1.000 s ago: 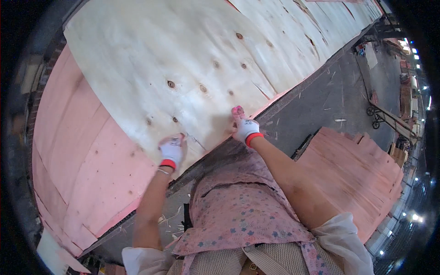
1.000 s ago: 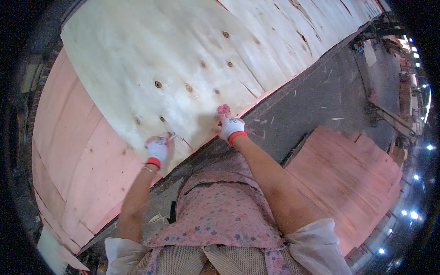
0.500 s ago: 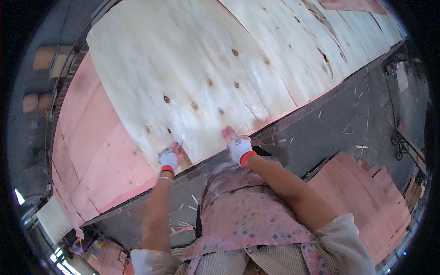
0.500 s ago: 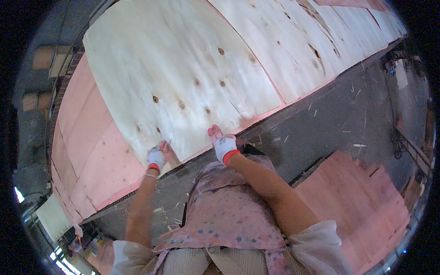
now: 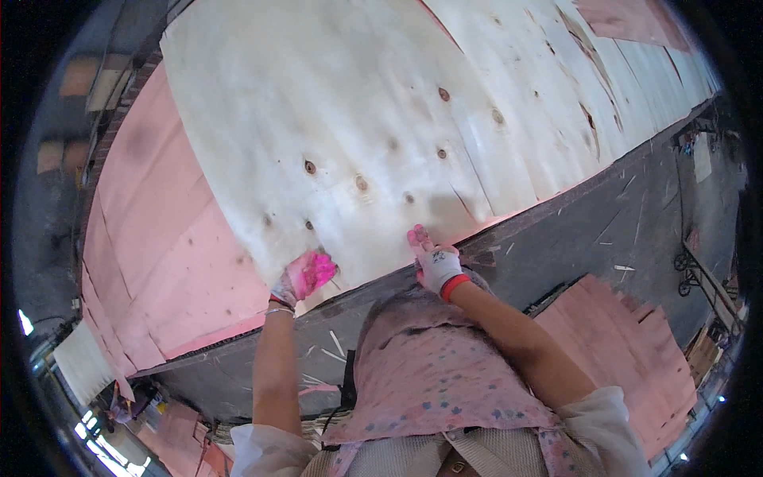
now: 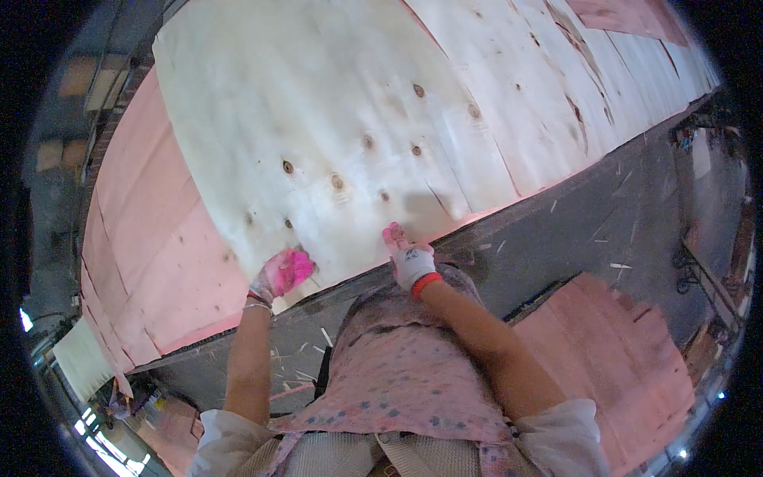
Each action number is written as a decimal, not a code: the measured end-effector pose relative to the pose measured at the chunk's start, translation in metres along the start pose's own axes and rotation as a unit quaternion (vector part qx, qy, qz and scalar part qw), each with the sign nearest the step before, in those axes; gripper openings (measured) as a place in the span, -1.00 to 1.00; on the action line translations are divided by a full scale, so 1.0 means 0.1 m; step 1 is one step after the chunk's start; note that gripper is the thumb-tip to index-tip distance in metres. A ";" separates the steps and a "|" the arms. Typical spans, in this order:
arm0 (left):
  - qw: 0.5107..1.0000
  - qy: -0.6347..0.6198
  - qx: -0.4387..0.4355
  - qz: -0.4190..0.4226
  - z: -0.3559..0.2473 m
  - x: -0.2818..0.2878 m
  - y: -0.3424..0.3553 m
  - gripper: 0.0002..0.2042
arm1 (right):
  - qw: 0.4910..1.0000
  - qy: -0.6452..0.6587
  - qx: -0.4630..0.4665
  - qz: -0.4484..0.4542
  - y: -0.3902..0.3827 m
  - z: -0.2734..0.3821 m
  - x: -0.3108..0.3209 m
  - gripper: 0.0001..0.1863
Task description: The person picks up wood veneer sheets from stacks and lays them onto a long conveyor table, aligning and smoothing them into place by hand.
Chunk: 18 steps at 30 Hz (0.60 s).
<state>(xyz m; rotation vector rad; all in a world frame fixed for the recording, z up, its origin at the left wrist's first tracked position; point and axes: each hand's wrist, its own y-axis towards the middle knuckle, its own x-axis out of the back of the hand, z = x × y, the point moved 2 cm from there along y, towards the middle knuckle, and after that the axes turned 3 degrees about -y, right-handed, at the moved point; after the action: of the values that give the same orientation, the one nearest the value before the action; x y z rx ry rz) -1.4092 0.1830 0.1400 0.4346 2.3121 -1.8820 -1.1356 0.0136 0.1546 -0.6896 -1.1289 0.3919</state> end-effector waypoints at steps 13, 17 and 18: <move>0.562 0.690 -0.325 -0.319 0.21 -0.33 -0.14 -0.52 | 0.995 -0.095 -0.014 -0.004 0.13 0.10 -0.26 -0.23; 0.591 0.678 -0.351 -0.261 0.17 0.07 0.07 -0.74 | 0.996 -0.087 -0.022 0.000 0.15 0.12 -0.23 -0.18; 0.573 0.685 -0.378 -0.244 0.17 0.10 0.10 -0.82 | 0.994 -0.097 -0.032 0.047 0.16 0.11 -0.23 -0.15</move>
<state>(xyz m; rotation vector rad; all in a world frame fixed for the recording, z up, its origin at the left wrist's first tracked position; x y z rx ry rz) -1.4171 0.1699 0.1238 1.6154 4.0842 0.0826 -1.1536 0.0145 0.1304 -0.7754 -1.3015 0.5124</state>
